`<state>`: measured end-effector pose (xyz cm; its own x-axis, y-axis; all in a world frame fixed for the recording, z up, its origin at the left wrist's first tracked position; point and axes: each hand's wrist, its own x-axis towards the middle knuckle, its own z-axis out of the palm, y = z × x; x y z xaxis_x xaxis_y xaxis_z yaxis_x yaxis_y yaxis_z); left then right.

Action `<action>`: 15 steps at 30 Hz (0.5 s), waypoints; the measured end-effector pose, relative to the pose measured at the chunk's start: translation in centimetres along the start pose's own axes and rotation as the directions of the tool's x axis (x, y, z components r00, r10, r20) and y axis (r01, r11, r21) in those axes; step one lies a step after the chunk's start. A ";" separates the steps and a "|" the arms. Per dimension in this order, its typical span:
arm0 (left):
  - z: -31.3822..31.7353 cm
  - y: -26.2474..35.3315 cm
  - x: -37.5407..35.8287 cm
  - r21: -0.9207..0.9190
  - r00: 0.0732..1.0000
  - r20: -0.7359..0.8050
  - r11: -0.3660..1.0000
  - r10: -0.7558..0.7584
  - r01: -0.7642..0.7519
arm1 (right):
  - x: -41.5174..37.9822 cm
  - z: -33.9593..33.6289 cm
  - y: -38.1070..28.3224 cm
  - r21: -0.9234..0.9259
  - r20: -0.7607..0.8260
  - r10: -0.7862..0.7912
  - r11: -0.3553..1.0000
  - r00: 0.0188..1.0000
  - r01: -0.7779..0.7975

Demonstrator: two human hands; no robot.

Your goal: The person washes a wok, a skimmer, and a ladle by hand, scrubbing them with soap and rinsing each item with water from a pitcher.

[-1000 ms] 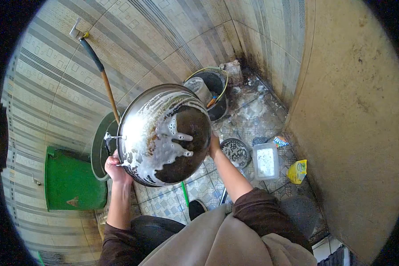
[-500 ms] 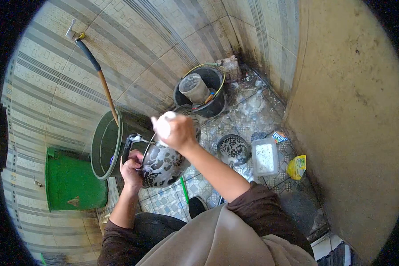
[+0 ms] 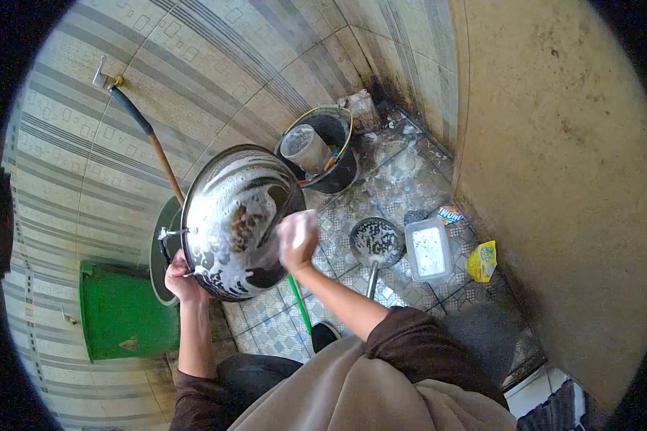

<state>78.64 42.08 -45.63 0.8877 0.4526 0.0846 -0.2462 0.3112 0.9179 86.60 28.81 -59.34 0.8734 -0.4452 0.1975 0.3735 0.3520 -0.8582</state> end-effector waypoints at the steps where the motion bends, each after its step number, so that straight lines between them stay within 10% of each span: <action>1: -1.5 0.1 0.3 0.018 0.997 0.082 1.000 0.011 -0.012 | 0.6 -0.2 1.2 0.160 -0.077 0.314 0.941 0.946 -0.299; 3: -1.8 0.4 0.2 0.011 0.989 0.127 0.997 -0.080 0.079 | 2.2 -1.9 7.1 0.006 -0.172 0.416 0.907 0.893 -0.421; 5: -0.8 0.3 -0.2 -0.032 0.989 0.084 0.992 -0.121 0.124 | 3.2 -4.4 15.2 0.593 0.347 0.750 0.291 0.564 -0.751; 6: -0.9 -0.1 -0.2 -0.037 0.986 0.087 0.989 -0.140 0.143 | 4.9 -5.6 8.3 0.503 0.530 0.742 0.114 0.410 -0.857; 8: -1.2 -0.7 -0.1 0.079 0.914 0.324 0.970 -0.244 0.231 | 4.7 -7.4 9.5 0.471 0.516 0.715 0.223 0.472 -0.853; 10: -1.1 -1.2 -0.8 0.324 0.973 0.149 0.938 -0.177 0.121 | 4.0 -9.4 10.3 0.429 0.513 0.681 0.322 0.521 -0.844; 12: -0.5 -1.9 -1.4 0.325 0.954 0.247 0.942 -0.167 0.080 | 3.2 -12.2 10.1 0.384 0.667 0.656 0.106 0.354 -0.917; 15: -2.2 -2.6 0.2 0.543 0.822 0.481 0.839 -0.307 -0.005 | 4.1 -13.4 11.4 0.055 0.246 0.843 0.481 0.479 -0.875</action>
<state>78.58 43.16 -48.81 0.9918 -0.1253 -0.0255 0.0006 -0.1950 0.9808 90.28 19.93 -74.65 0.8097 0.2857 -0.5126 -0.5674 0.6040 -0.5597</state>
